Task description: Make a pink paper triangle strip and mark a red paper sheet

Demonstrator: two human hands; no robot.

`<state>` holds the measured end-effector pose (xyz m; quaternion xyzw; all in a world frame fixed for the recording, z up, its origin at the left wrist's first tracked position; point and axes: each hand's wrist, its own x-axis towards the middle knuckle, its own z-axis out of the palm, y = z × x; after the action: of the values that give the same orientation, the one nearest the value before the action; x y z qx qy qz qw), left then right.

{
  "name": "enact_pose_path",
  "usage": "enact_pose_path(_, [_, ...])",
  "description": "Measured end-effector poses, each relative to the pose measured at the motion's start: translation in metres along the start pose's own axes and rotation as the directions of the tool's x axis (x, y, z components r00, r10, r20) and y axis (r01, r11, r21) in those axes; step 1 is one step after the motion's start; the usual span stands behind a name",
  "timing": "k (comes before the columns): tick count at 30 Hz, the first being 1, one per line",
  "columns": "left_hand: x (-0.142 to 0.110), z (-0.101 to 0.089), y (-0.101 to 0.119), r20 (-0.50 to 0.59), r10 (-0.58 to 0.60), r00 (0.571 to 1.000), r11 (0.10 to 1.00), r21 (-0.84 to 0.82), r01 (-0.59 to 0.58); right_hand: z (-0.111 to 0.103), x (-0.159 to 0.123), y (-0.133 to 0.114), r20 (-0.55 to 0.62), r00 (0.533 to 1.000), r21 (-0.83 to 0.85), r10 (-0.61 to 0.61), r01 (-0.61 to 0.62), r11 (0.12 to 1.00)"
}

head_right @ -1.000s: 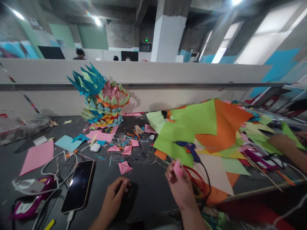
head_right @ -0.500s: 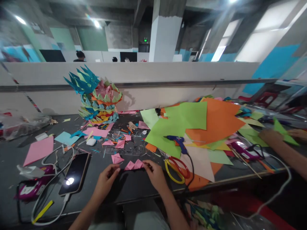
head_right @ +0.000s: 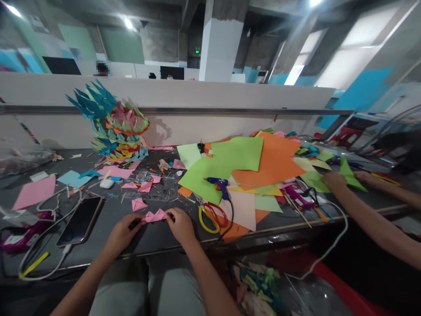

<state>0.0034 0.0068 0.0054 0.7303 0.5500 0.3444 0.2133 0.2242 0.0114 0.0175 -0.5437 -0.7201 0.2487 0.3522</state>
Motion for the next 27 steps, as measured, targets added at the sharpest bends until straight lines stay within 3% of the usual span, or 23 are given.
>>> enact_pose_path(10, [-0.0018, -0.0026, -0.0062, -0.021, -0.05, 0.999, 0.998, -0.033, 0.049, 0.0039, 0.003, 0.0026, 0.011, 0.999, -0.044, -0.031, 0.032, 0.999])
enact_pose_path(27, [-0.0019, -0.0049, -0.0016, -0.007, 0.012, 1.0, 0.997, -0.073, -0.013, 0.0058, 0.0056, 0.0076, 0.021, 0.999, -0.025, -0.025, 0.026, 0.999])
